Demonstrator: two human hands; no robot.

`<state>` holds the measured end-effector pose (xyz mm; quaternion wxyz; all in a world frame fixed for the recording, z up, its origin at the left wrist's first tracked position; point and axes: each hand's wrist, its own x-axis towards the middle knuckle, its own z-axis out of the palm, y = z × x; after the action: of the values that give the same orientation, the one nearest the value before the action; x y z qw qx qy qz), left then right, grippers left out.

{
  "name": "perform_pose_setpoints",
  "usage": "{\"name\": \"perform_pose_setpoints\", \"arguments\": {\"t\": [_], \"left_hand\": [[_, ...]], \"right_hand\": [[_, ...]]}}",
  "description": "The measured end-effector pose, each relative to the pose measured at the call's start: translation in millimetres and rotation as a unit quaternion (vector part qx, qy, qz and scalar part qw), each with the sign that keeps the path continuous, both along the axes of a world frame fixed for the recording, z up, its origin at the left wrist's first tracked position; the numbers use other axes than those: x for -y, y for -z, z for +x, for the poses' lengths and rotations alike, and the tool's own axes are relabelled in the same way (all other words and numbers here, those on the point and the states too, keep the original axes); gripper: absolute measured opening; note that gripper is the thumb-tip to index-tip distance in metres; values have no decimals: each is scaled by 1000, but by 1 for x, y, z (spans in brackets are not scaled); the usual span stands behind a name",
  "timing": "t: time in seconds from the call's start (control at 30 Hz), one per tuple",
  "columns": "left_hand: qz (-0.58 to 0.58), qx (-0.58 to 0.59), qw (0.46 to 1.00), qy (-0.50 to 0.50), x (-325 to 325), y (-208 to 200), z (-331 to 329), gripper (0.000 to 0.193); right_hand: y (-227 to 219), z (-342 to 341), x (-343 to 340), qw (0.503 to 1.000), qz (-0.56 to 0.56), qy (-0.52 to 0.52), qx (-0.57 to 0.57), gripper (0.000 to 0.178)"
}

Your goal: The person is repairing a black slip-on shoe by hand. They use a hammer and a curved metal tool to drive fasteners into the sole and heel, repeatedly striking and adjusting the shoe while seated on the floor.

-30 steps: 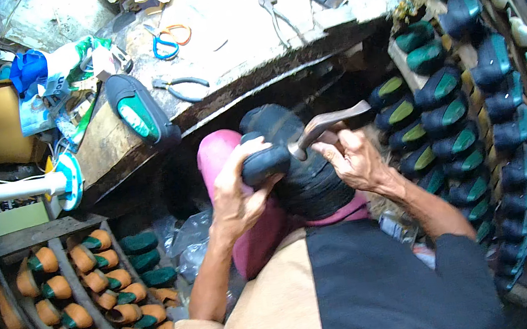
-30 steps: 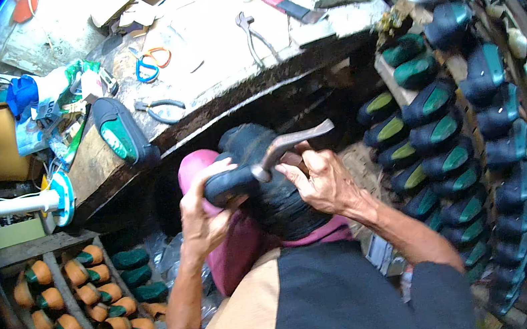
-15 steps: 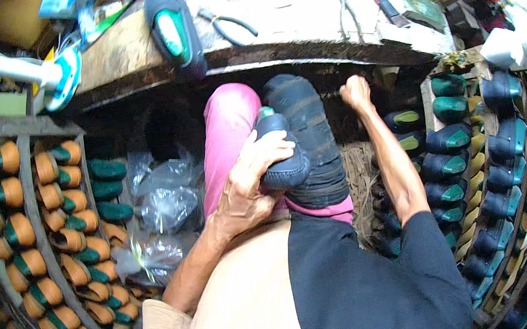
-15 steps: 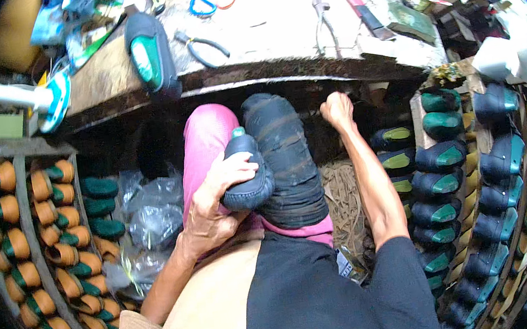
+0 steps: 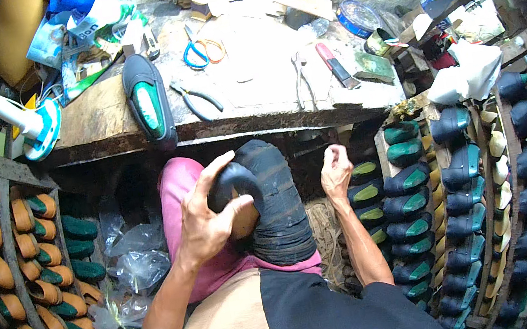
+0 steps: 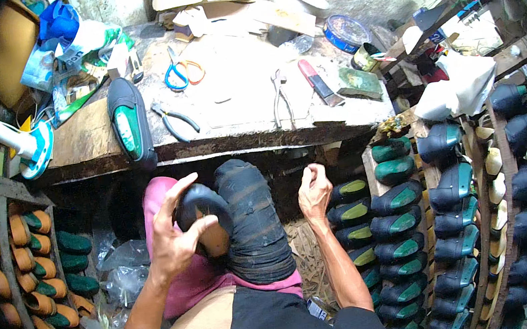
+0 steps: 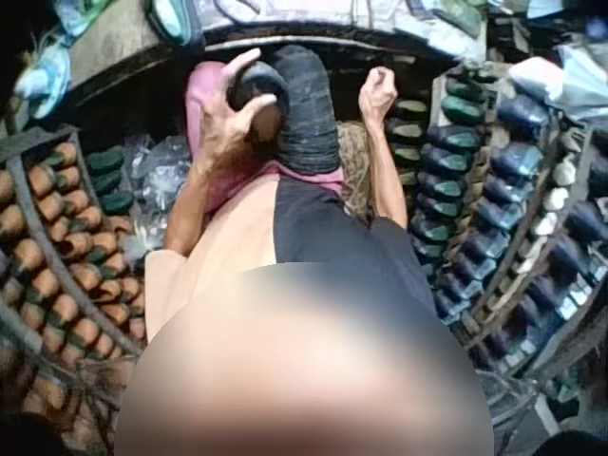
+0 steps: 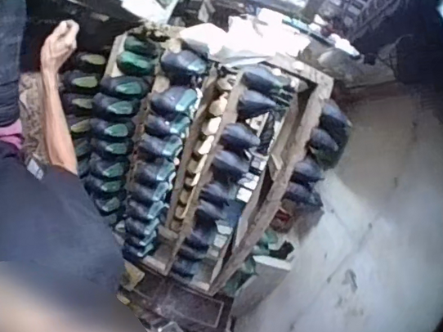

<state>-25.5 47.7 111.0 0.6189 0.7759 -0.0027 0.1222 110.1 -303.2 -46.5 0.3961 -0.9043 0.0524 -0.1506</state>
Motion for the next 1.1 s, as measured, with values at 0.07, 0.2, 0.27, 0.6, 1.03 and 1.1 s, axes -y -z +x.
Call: {"name": "perform_pose_setpoints", "arguments": {"t": [0.07, 0.2, 0.27, 0.6, 1.03, 1.1], "left_hand": [[-29, -47, 998, 7, 4, 24, 24, 72], [-14, -159, 981, 111, -8, 77, 49, 78], [-15, -96, 988, 121, -18, 94, 51, 82], [1, -95, 994, 62, -18, 97, 32, 52], [-75, -82, 993, 31, 14, 105, 52, 31], [-135, -73, 987, 48, 22, 103, 51, 33]], "right_hand": [[-50, 23, -9, 992, -58, -30, 110, 18], [-102, 109, -43, 966, -187, -106, 141, 32], [-100, 143, -62, 951, -251, -131, 125, 44], [-82, 169, -68, 934, 227, -185, -203, 41], [-132, -144, -73, 690, 354, -303, -554, 37], [-138, -141, -69, 666, 379, -256, -589, 36]]}}
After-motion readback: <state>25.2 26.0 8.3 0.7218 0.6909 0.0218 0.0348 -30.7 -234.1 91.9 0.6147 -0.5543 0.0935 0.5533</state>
